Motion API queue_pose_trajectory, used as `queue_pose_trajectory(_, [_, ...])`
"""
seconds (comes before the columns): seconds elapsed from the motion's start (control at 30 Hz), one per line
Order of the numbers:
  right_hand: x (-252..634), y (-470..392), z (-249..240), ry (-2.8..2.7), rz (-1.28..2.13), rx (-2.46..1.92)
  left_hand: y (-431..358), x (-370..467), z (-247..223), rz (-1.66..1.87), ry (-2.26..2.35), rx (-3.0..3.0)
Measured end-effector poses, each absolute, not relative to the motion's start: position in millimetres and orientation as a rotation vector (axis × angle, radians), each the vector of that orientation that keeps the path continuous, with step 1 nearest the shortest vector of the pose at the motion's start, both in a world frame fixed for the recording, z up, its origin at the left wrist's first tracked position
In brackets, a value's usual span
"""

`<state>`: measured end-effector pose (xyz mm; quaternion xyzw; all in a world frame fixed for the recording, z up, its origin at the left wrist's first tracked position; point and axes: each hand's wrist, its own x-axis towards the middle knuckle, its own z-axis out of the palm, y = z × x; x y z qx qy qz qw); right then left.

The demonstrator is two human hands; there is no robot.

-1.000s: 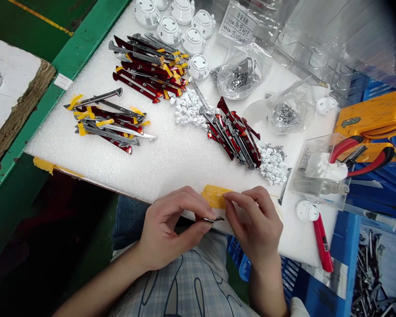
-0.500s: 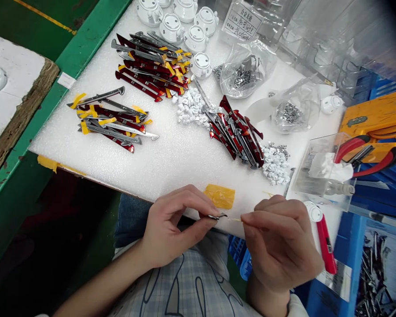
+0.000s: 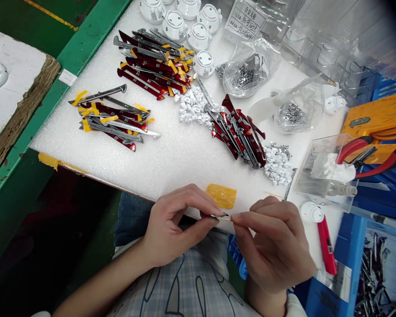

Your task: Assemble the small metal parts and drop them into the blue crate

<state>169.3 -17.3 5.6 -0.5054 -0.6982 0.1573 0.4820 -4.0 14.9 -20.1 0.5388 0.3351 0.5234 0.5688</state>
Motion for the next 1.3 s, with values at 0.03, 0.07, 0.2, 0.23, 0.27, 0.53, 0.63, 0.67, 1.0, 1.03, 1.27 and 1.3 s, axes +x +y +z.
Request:
queue_pose_trajectory(0.03, [169.4, -17.4, 5.2, -1.702, 0.378, -1.233, 15.0, -3.9, -20.2, 1.229, 0.788, 1.265])
queue_pose_trajectory(0.07, [169.4, -17.6, 5.0, -1.699, 0.376, -1.236, 15.1, -3.8, -20.2, 1.229, 0.789, 1.265])
queue_pose_trajectory(0.2, [169.9, -19.1, 5.0, -1.695, 0.383, -1.238, 14.6, -3.5, -20.6, 1.231, 0.79, 1.262])
queue_pose_trajectory(0.23, [170.1, -19.3, 5.1, -1.693, 0.387, -1.239, 14.4, -3.4, -20.7, 1.231, 0.791, 1.26])
queue_pose_trajectory(0.27, [170.3, -19.4, 5.3, -1.692, 0.391, -1.24, 14.3, -3.4, -20.8, 1.231, 0.792, 1.259])
queue_pose_trajectory(0.53, [171.1, -18.4, 3.7, -1.679, 0.383, -1.237, 13.6, -4.3, -20.8, 1.225, 0.791, 1.248])
queue_pose_trajectory(0.63, [171.2, -18.0, 2.5, -1.676, 0.376, -1.242, 13.7, -4.0, -20.7, 1.228, 0.799, 1.248])
queue_pose_trajectory(0.67, [171.3, -18.0, 2.5, -1.677, 0.374, -1.244, 14.0, -3.9, -20.6, 1.227, 0.802, 1.248])
queue_pose_trajectory(1.0, [178.9, -18.5, 2.5, -1.642, 0.383, -1.301, 15.9, -3.0, -19.2, 1.236, 0.812, 1.251])
queue_pose_trajectory(1.03, [182.1, -17.8, 0.2, -1.621, 0.36, -1.35, 15.8, -3.1, -19.2, 1.236, 0.812, 1.248])
queue_pose_trajectory(1.27, [204.1, -13.2, -14.7, -1.768, 0.122, -1.731, 17.8, -5.8, -17.4, 1.233, 0.818, 1.288])
queue_pose_trajectory(1.3, [207.4, -13.5, -13.5, -1.756, 0.11, -1.734, 18.7, -6.1, -17.3, 1.237, 0.815, 1.296])
